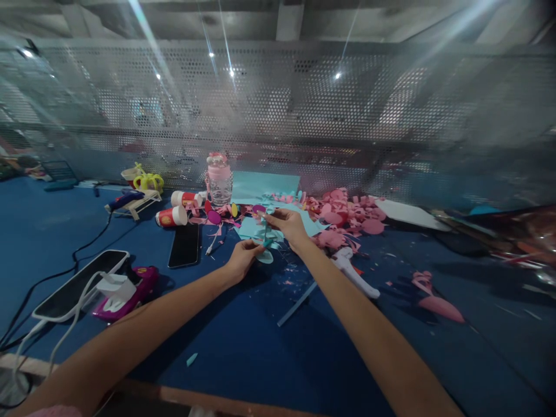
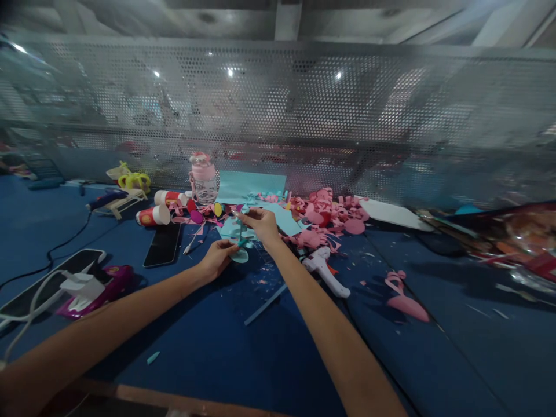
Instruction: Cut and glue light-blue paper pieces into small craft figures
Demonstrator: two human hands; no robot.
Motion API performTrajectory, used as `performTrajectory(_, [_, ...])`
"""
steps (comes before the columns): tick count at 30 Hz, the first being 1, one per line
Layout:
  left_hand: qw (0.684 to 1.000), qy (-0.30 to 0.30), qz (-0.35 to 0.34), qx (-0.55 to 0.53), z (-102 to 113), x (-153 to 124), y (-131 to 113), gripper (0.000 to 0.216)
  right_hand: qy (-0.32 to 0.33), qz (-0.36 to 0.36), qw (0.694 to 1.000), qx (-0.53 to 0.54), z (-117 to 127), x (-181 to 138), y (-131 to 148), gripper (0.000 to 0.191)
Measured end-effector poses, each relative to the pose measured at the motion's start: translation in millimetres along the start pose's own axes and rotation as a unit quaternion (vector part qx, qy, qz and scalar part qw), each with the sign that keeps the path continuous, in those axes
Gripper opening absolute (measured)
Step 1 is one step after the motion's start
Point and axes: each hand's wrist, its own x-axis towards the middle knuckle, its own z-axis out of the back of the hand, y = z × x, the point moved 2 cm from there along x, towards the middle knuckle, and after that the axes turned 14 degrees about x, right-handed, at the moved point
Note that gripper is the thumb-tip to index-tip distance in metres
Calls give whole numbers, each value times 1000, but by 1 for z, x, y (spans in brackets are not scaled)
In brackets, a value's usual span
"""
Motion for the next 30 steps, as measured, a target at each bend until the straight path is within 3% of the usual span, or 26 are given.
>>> performTrajectory(2, [1000,-8,5,-10,2,2,0,27,-13,-6,1000,9,0,2,-4,38])
performTrajectory(5, [1000,-14,5,-22,5,5,0,25,27,-53,998,20,3,4,-7,43])
performTrajectory(11, [1000,25,-7,-14,8,11,-1,26,45,-121,991,15,14,6,-16,46])
performTrajectory(18, [995,48,56,-68,12,12,-6,17,-17,-5,1000,7,23,13,-13,41])
performTrajectory(23, [980,113,75,-144,12,11,-11,40,-40,70,997,-21,29,15,6,42])
performTrajectory(30, [966,149,114,-177,14,11,-11,56,-39,103,991,-72,29,13,16,40])
